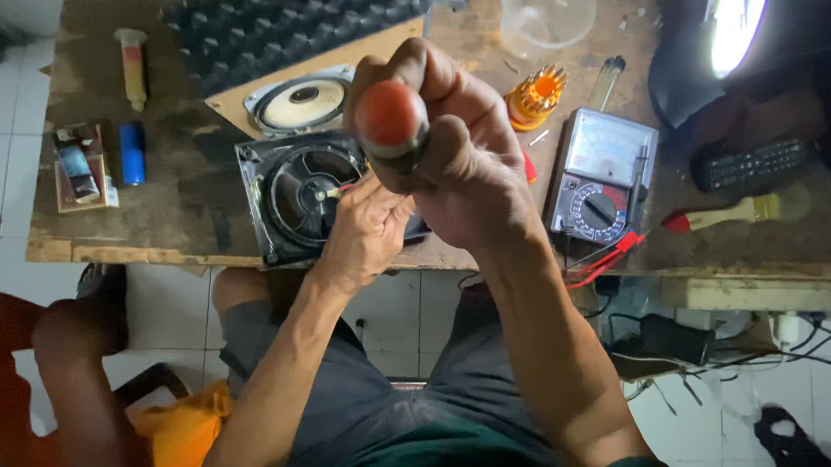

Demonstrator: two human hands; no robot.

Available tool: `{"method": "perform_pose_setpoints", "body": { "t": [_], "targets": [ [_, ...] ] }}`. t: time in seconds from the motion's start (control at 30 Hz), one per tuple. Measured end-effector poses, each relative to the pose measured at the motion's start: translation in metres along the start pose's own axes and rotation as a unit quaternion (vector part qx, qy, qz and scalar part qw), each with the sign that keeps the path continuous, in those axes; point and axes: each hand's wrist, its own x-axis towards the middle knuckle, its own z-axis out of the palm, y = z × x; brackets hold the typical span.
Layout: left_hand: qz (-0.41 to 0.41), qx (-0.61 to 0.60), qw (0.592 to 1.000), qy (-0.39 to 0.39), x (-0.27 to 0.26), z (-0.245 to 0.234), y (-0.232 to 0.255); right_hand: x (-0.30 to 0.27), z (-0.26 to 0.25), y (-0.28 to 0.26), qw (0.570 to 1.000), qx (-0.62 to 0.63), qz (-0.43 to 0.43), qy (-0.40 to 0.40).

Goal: The person uses a soldering iron to work on wires inside a speaker box, then uses a brush to clean the interior. They then use a screwdriver to remove screws and detach a small circuit board from the speaker assembly.

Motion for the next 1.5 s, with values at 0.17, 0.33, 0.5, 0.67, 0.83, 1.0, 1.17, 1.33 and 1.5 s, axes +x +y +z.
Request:
{"method": "perform_pose_setpoints", "body": {
  "t": [0.17,0.33,0.5,0.67,0.83,1.0,1.17,1.33,1.5],
  "targets": [
    [0.016,0.068,0.998,0.008,-0.010,0.003,-0.024,-0.007,0.008,0.013,0.990,0.015,0.057,0.128],
    [-0.007,0.061,0.998,0.023,-0.011,0.008,-0.025,-0.005,0.009,0.000,0.995,0.038,0.045,0.081],
    [-0.031,0.050,0.998,0.032,-0.005,0.011,-0.016,-0.010,0.012,-0.011,0.986,-0.134,-0.062,0.082],
    [-0.017,0.021,0.999,0.026,-0.005,0.008,-0.014,-0.017,0.008,-0.010,0.995,-0.075,-0.021,0.060],
    [-0.001,0.068,0.998,-0.004,-0.019,0.012,-0.032,-0.004,0.024,-0.002,0.997,0.005,0.006,0.072],
    [-0.008,0.071,0.997,-0.001,-0.019,0.015,-0.029,-0.011,0.041,-0.014,0.972,-0.207,-0.069,0.091],
    [-0.025,0.027,0.999,-0.005,-0.008,0.008,-0.023,-0.004,0.040,-0.018,0.980,-0.157,-0.045,0.117],
    [0.012,0.038,0.999,0.032,-0.006,0.009,-0.019,0.007,0.027,-0.022,0.992,-0.051,0.078,0.081],
    [0.004,0.023,1.000,0.008,0.006,0.005,-0.008,0.007,0.029,-0.023,0.987,-0.103,-0.029,0.124]
  ]
}}
